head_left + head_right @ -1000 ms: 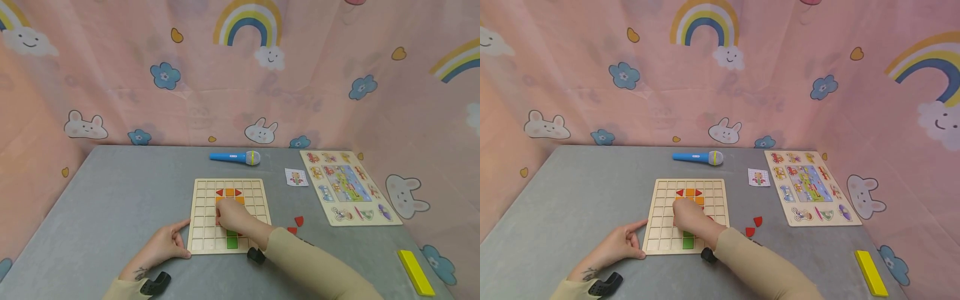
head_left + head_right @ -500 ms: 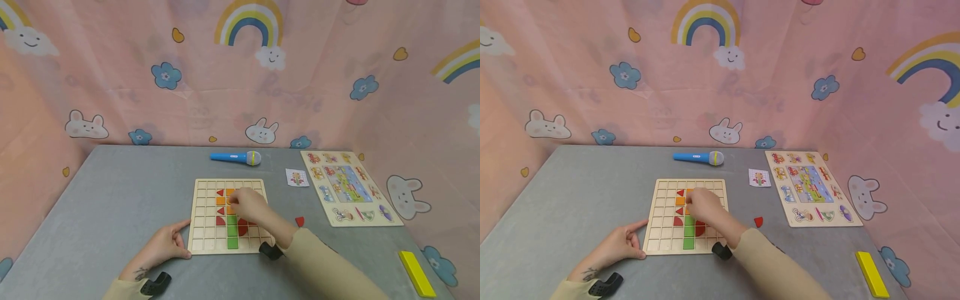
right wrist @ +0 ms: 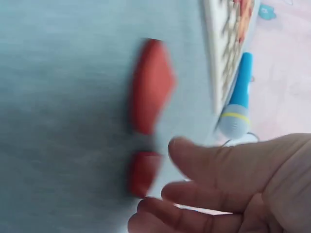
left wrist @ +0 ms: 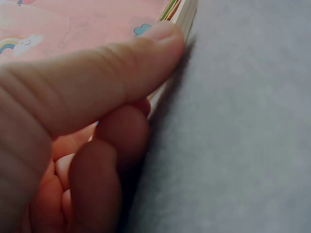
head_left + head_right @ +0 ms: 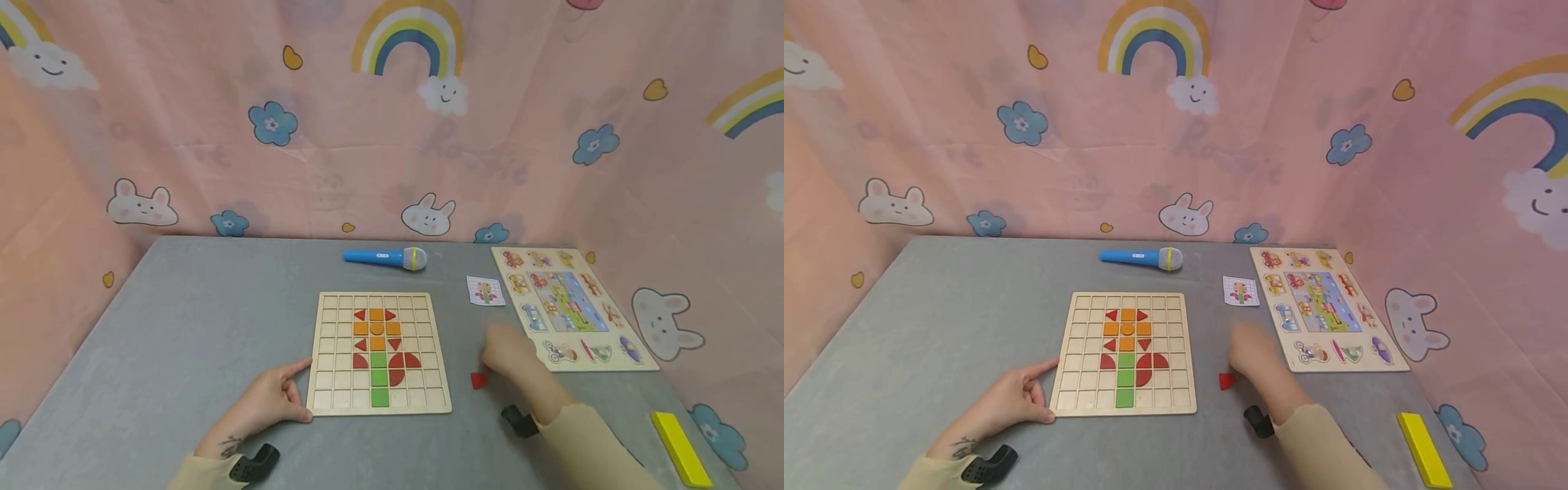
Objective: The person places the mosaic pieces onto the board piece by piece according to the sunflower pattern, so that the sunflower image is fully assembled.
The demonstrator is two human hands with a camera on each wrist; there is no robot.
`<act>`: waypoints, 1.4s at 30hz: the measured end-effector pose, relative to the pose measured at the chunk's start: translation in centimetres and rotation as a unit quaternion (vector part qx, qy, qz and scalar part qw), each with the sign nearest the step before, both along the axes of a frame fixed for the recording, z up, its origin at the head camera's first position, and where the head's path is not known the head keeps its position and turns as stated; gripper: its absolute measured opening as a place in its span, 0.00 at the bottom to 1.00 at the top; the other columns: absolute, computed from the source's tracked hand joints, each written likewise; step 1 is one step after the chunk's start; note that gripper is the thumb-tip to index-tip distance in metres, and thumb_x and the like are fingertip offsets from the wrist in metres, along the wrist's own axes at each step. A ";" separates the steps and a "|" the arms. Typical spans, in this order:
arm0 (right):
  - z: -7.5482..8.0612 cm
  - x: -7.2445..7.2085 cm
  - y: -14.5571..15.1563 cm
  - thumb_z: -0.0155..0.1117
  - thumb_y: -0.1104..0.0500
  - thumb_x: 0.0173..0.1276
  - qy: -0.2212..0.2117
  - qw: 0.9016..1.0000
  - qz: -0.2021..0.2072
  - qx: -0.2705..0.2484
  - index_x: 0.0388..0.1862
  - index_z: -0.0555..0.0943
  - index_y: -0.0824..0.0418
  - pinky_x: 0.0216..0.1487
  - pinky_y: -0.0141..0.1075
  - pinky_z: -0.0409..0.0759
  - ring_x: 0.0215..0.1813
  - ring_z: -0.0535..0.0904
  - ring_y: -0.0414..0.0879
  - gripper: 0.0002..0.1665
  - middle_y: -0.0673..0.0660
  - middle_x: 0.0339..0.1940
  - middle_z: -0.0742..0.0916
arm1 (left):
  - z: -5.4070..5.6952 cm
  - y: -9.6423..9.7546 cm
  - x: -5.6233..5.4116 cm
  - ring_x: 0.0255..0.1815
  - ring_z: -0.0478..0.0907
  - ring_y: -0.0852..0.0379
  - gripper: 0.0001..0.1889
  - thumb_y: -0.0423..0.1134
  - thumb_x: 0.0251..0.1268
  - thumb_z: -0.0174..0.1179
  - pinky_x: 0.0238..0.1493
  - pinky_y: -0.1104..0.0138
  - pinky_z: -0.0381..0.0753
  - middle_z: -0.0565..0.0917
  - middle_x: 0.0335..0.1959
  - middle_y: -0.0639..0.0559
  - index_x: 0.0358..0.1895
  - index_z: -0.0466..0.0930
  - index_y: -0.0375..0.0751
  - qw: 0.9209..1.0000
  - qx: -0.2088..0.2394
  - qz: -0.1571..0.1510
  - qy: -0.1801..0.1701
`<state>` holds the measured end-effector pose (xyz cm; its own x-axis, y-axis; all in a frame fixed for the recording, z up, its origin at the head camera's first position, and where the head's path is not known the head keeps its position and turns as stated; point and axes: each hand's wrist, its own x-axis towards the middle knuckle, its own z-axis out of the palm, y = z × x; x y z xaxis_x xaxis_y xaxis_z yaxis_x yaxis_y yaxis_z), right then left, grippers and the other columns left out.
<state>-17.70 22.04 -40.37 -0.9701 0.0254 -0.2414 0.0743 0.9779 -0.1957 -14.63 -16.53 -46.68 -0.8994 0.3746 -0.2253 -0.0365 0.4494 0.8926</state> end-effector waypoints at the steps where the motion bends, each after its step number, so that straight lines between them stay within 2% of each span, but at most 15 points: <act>1: -0.3 0.3 0.3 0.60 0.67 0.49 -0.004 1.000 -0.003 0.002 0.19 0.73 0.61 0.22 0.37 0.64 0.23 0.68 0.47 0.06 0.54 0.19 0.75 | 0.0 0.0 0.0 0.13 0.68 0.61 0.53 0.31 0.30 0.76 0.14 0.69 0.65 0.78 0.14 0.50 0.68 0.58 0.29 1.000 -0.001 0.001 0.001; 8: -1.1 0.8 0.8 0.62 0.66 0.51 0.005 1.000 -0.007 -0.007 0.24 0.76 0.66 0.25 0.39 0.67 0.25 0.70 0.48 0.04 0.56 0.22 0.77 | 0.1 0.1 0.0 0.13 0.68 0.61 0.52 0.31 0.29 0.76 0.14 0.70 0.64 0.78 0.14 0.50 0.68 0.59 0.30 1.000 -0.008 0.007 0.003; 12: -1.4 0.6 0.8 0.63 0.66 0.50 0.005 1.000 -0.011 -0.026 0.23 0.75 0.65 0.26 0.38 0.68 0.25 0.70 0.48 0.05 0.56 0.21 0.77 | 0.1 0.1 0.1 0.13 0.68 0.61 0.52 0.31 0.29 0.77 0.14 0.70 0.64 0.78 0.14 0.51 0.67 0.59 0.30 1.000 -0.009 0.007 0.005; 18: -1.8 0.1 0.6 0.60 0.66 0.47 -0.004 0.999 -0.026 -0.043 0.20 0.72 0.63 0.24 0.37 0.64 0.23 0.68 0.48 0.06 0.55 0.19 0.75 | 0.1 0.1 0.1 0.14 0.69 0.61 0.52 0.31 0.30 0.76 0.15 0.69 0.66 0.78 0.15 0.50 0.68 0.58 0.31 1.000 -0.006 0.006 -0.007; 25: -2.0 -0.2 -0.1 0.61 0.59 0.59 0.004 0.999 -0.035 -0.022 0.17 0.71 0.60 0.23 0.36 0.62 0.22 0.68 0.46 0.14 0.54 0.17 0.73 | 0.2 0.2 0.1 0.13 0.68 0.61 0.52 0.30 0.30 0.76 0.15 0.69 0.66 0.78 0.14 0.50 0.68 0.58 0.30 1.000 -0.009 0.007 -0.001; 29: -1.9 -0.3 -0.3 0.64 0.61 0.57 0.012 0.999 -0.028 -0.014 0.23 0.74 0.62 0.25 0.38 0.65 0.25 0.70 0.48 0.09 0.55 0.21 0.76 | 0.2 0.1 0.2 0.13 0.67 0.61 0.52 0.30 0.29 0.76 0.14 0.69 0.65 0.77 0.14 0.51 0.67 0.59 0.30 1.000 -0.011 0.009 0.001; 32: -1.6 -0.8 -0.7 0.64 0.63 0.57 0.016 0.999 -0.025 -0.037 0.26 0.75 0.62 0.27 0.38 0.66 0.26 0.70 0.48 0.06 0.55 0.23 0.77 | 0.2 0.1 0.1 0.13 0.67 0.61 0.52 0.30 0.29 0.76 0.14 0.69 0.65 0.77 0.14 0.51 0.67 0.59 0.30 1.000 -0.010 0.009 0.000; 36: -0.5 -2.0 -2.5 0.61 0.63 0.60 0.024 0.995 0.010 -0.092 0.31 0.78 0.60 0.30 0.37 0.69 0.29 0.71 0.46 0.01 0.54 0.27 0.79 | 0.1 0.1 0.1 0.13 0.68 0.61 0.52 0.30 0.29 0.76 0.14 0.69 0.65 0.77 0.14 0.50 0.67 0.59 0.30 1.000 -0.006 0.008 -0.002; 39: 0.7 -2.6 -5.2 0.61 0.64 0.62 0.027 0.988 0.074 -0.134 0.34 0.81 0.59 0.35 0.37 0.73 0.32 0.73 0.45 0.03 0.52 0.31 0.81 | 0.1 0.1 0.1 0.13 0.68 0.61 0.52 0.30 0.29 0.76 0.14 0.69 0.65 0.77 0.14 0.50 0.68 0.59 0.30 1.000 -0.005 0.009 -0.003; 42: 1.7 -2.7 -8.7 0.63 0.65 0.61 0.029 0.974 0.157 -0.160 0.34 0.82 0.58 0.37 0.36 0.74 0.33 0.73 0.44 0.05 0.51 0.32 0.83 | 0.0 0.1 0.1 0.13 0.68 0.61 0.53 0.30 0.29 0.76 0.14 0.69 0.65 0.77 0.14 0.50 0.68 0.59 0.30 1.000 -0.005 0.011 -0.003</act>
